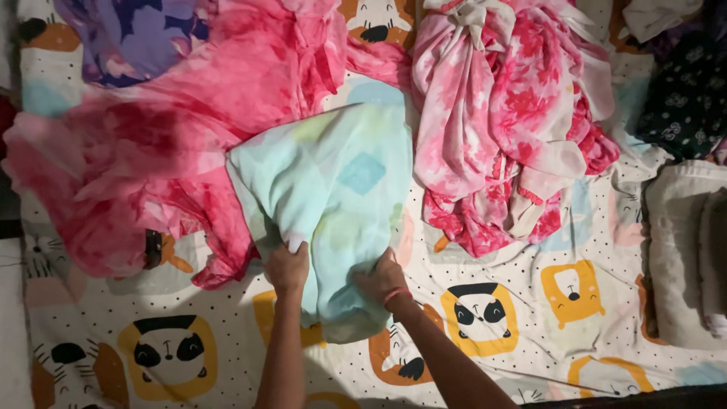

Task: The person folds clothes on a bed by hand and carries each folded garment to place onto a storage shelf.

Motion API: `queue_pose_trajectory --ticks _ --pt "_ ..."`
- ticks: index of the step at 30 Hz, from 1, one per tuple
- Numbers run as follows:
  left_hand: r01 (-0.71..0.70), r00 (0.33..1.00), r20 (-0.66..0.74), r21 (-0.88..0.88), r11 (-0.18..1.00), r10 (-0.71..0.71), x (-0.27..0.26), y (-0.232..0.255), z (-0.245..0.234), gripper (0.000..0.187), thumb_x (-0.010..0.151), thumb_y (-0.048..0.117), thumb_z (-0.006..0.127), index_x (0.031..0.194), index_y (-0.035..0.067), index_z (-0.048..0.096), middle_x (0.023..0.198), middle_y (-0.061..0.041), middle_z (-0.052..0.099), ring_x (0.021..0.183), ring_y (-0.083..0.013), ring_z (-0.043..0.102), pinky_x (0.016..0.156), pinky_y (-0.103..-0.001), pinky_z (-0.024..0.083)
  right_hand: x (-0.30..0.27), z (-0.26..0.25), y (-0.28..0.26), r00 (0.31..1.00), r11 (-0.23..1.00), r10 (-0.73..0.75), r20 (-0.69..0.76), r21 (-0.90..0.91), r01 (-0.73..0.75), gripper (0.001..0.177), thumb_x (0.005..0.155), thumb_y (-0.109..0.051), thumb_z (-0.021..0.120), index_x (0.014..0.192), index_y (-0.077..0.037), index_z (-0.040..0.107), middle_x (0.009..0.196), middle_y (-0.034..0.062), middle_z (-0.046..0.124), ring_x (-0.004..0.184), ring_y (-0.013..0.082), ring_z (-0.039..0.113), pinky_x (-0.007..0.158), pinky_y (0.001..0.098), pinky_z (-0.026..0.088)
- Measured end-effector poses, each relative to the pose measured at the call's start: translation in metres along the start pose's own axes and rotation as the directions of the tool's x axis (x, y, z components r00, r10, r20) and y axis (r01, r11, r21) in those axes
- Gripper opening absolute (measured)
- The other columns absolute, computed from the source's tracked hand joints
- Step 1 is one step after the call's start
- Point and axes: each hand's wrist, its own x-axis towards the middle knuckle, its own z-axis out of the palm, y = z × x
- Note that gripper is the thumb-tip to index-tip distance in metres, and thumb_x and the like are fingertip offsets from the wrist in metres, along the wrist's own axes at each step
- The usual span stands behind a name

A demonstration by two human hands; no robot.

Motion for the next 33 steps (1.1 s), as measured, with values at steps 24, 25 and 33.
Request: queue_pose_trajectory --ticks 24,25,33 --pt "-0.377 0.804 -0.538 -0.131 0.917 0.253 -0.128 -0.016 -0.011 0.112 0.073 0.045 0.084 0.157 -0.006 0.03 0.162 -0.03 0.027 0.148 -0.045 0.029 0.118 -0.062 0.026 -0.026 -0.042 0.028 0.821 0.944 -0.293 -0.491 -0.283 0.168 0.09 0.08 -0.048 0.084 0.149 -0.006 0.044 0.154 0.0197 0.042 0.139 0.0385 0.047 0.11 0.0551 0.04" --pt "-0.379 0.84 -0.464 -0.13 0.916 0.282 -0.151 -0.013 -0.006 0.11 0.074 0.043 0.082 0.157 -0.004 0.027 0.166 -0.028 0.023 0.151 -0.0429 0.026 0.119 -0.064 0.022 -0.031 -0.036 0.031 0.822 0.944 -0.293 -0.487 -0.283 0.169 0.09 0.08 -0.048 0.084 0.149 -0.006 0.044 0.154 0.0197 0.042 0.139 0.0385 0.047 0.11 0.0551 0.04" --pt "-0.659 0.732 -0.027 0.225 0.718 0.681 -0.203 0.016 0.034 0.102 0.082 0.047 0.079 0.158 0.011 0.022 0.166 -0.024 0.012 0.151 -0.0433 0.011 0.117 -0.07 0.006 -0.007 -0.012 0.096 0.891 0.752 0.444 -0.098 0.581 -0.31 0.109 0.069 -0.046 0.091 0.136 0.017 0.033 0.125 0.0313 0.063 0.112 0.0358 0.069 0.092 0.041 0.059"
